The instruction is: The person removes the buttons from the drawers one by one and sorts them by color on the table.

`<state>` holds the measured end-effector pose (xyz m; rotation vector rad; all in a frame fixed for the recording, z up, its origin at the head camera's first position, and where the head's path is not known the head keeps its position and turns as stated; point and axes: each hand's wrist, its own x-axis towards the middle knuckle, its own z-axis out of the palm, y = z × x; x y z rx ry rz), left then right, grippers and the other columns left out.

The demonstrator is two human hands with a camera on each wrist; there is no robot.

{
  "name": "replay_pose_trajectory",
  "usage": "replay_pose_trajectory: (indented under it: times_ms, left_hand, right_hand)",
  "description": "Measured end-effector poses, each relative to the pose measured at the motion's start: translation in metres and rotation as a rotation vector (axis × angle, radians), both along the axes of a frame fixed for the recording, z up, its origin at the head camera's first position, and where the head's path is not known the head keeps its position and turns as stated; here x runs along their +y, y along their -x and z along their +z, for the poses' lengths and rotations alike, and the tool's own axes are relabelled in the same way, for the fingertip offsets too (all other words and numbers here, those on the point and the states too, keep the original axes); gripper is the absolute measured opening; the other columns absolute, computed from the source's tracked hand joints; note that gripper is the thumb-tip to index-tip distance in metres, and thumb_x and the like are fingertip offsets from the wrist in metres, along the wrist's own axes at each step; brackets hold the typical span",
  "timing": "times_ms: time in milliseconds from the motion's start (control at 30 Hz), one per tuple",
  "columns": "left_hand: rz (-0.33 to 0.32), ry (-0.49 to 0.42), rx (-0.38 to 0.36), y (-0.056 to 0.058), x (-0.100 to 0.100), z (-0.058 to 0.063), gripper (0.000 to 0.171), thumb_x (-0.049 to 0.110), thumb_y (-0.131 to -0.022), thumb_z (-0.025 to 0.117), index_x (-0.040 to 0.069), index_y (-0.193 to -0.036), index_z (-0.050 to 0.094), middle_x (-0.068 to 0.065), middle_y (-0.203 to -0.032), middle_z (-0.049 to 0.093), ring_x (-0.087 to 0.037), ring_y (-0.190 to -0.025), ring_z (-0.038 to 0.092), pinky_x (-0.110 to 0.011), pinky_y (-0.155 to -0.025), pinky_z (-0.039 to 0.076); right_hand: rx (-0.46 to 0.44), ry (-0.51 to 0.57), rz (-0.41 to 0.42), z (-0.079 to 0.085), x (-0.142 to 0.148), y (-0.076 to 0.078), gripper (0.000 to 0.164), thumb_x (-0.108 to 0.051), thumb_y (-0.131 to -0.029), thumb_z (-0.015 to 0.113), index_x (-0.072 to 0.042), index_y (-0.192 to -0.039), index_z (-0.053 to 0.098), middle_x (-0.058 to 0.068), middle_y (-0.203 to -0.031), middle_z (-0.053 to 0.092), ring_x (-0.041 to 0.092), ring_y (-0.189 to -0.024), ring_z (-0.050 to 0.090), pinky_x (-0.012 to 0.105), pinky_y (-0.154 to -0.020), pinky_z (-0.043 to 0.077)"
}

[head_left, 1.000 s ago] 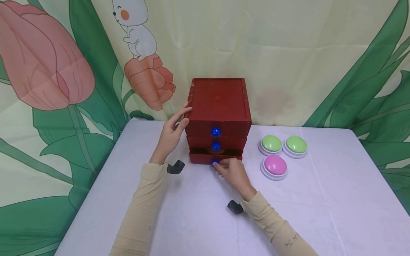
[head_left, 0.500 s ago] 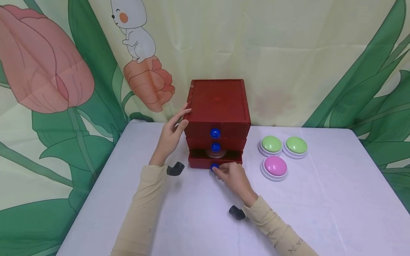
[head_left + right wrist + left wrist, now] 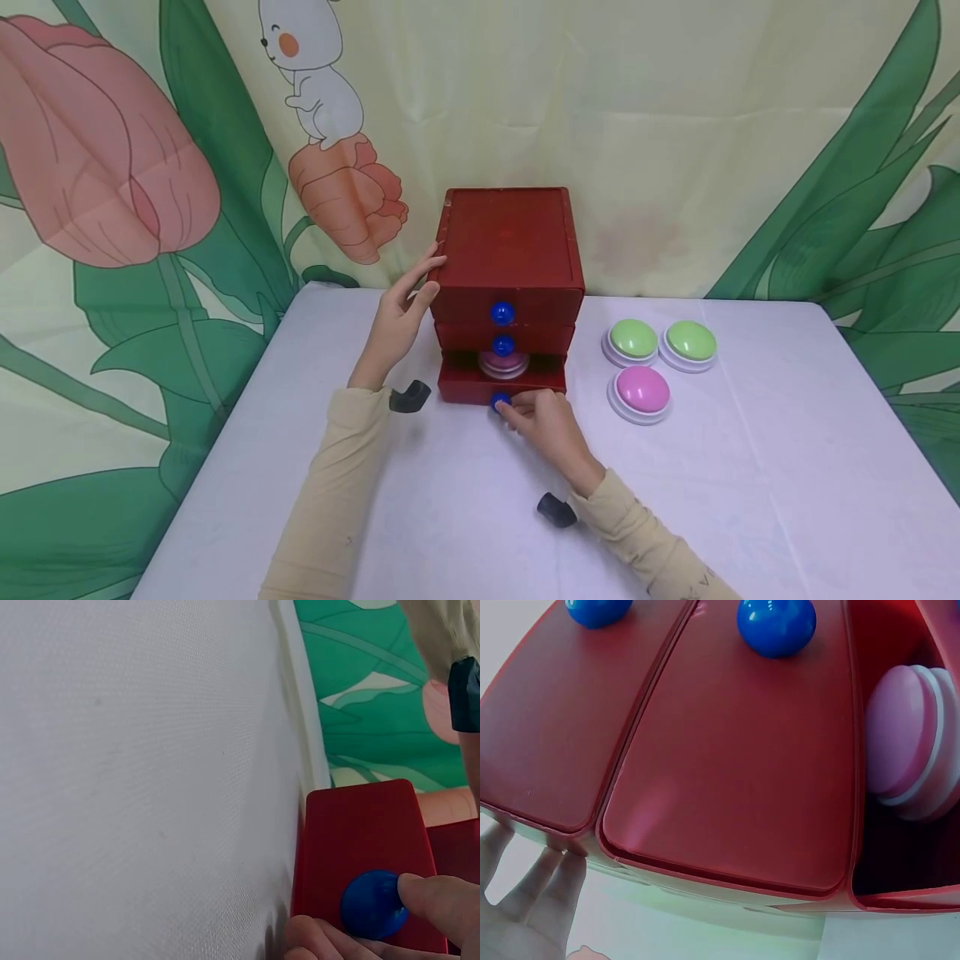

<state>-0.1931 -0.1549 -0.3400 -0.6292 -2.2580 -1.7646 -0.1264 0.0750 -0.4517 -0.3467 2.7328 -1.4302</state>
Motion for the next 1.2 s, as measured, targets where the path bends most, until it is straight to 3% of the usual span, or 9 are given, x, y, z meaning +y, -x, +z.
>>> replay_pose_trajectory:
  times_ms: [500,733,867,1033,1200]
  left_hand:
    - [-0.006,-0.013,-0.008,0.003,0.000,-0.003,0.042,0.015,-0.104,0.050,0.003,-0.144,0.050,-0.004,-0.161,0.033,-0.018,-0.149,0.030,-0.047,-0.112,0.040]
    - [-0.006,-0.028,0.005,0.019,-0.006,-0.025,0.041,0.018,-0.104,0.050,0.015,-0.145,0.052,0.009,-0.160,0.034,-0.011,-0.147,0.031,-0.044,-0.112,0.041]
    - [-0.006,-0.028,0.028,0.022,-0.008,-0.030,0.040,0.024,-0.104,0.052,0.019,-0.144,0.053,0.013,-0.158,0.036,-0.008,-0.147,0.032,-0.044,-0.112,0.042]
    - [-0.008,-0.027,0.033,0.021,-0.008,-0.029,0.041,0.024,-0.104,0.052,0.019,-0.144,0.053,0.014,-0.158,0.036,-0.008,-0.147,0.031,-0.044,-0.112,0.042]
    - [-0.007,-0.027,0.015,0.016,-0.005,-0.021,0.041,0.018,-0.104,0.051,0.013,-0.145,0.052,0.007,-0.160,0.034,-0.011,-0.148,0.031,-0.045,-0.112,0.041]
  right_hand:
    - [-0.020,0.000,-0.007,-0.002,0.001,-0.009,0.018,-0.022,-0.088,0.076,-0.004,-0.087,0.078,0.000,-0.068,0.072,0.007,-0.064,0.069,0.021,-0.063,0.055]
    - [-0.034,-0.014,-0.002,-0.002,0.001,-0.012,0.018,-0.022,-0.089,0.076,-0.004,-0.089,0.078,0.000,-0.070,0.072,0.007,-0.065,0.069,0.021,-0.066,0.057]
    - [-0.046,-0.016,-0.006,0.000,0.001,-0.014,0.018,-0.022,-0.088,0.076,-0.004,-0.090,0.078,-0.001,-0.070,0.072,0.008,-0.066,0.070,0.021,-0.066,0.057]
    - [-0.052,-0.009,-0.007,0.000,0.002,-0.018,0.018,-0.021,-0.088,0.077,-0.004,-0.090,0.078,-0.001,-0.069,0.072,0.008,-0.065,0.070,0.020,-0.065,0.057]
    - [-0.051,0.003,0.007,0.000,0.002,-0.022,0.017,-0.021,-0.088,0.076,-0.005,-0.090,0.078,0.000,-0.070,0.072,0.009,-0.066,0.070,0.019,-0.065,0.056]
